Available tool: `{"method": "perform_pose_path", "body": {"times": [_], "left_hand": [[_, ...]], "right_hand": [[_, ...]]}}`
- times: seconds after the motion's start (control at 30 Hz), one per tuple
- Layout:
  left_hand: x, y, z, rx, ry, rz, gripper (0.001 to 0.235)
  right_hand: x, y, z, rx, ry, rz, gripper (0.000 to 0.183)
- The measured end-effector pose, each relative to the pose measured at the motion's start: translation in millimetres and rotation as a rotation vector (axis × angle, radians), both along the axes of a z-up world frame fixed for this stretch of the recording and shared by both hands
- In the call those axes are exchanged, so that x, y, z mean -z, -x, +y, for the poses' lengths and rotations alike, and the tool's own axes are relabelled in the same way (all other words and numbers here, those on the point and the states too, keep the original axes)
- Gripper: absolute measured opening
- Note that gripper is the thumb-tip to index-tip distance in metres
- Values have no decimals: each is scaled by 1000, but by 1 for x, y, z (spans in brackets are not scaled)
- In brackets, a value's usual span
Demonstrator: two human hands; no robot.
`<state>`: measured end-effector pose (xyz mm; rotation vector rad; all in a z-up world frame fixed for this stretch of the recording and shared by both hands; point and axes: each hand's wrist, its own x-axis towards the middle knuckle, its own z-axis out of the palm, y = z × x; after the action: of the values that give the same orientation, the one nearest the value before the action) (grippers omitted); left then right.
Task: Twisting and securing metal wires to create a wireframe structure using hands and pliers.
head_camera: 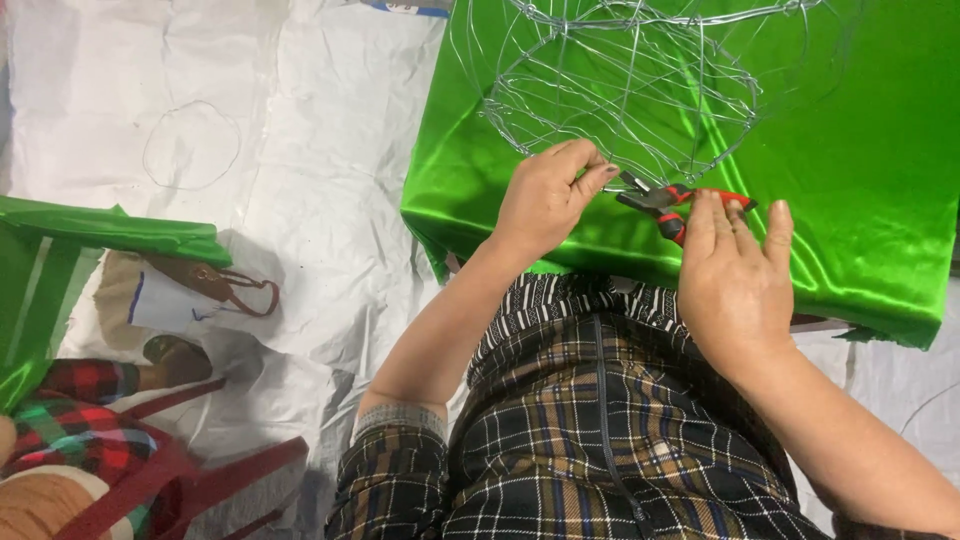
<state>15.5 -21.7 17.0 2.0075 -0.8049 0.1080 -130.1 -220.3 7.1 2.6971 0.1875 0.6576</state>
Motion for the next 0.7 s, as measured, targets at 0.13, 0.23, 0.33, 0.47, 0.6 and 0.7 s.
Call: {"method": "perform_pose_path", "body": {"times": [0.13, 0.23, 0.33, 0.47, 0.6, 0.7], "left_hand": [[4, 2, -5, -19, -23, -8, 24], [10, 3, -5, -23, -78, -5, 24], [15, 8, -5, 25, 44, -34, 21], [19, 10, -3, 18, -11, 11, 22], [24, 8, -3, 12, -39, 8, 22], [28, 8, -3, 15, -34, -17, 22]], "right_hand": [[-9, -7, 7, 24, 111, -1, 44], [-18, -10, 11, 17, 219, 39, 42], [-28, -11, 23, 34, 221, 221, 40], [-26, -16, 26, 50, 203, 483, 26], [-16, -24, 18, 17, -50, 587, 16], [-10, -32, 10, 14, -266, 616, 15]]}}
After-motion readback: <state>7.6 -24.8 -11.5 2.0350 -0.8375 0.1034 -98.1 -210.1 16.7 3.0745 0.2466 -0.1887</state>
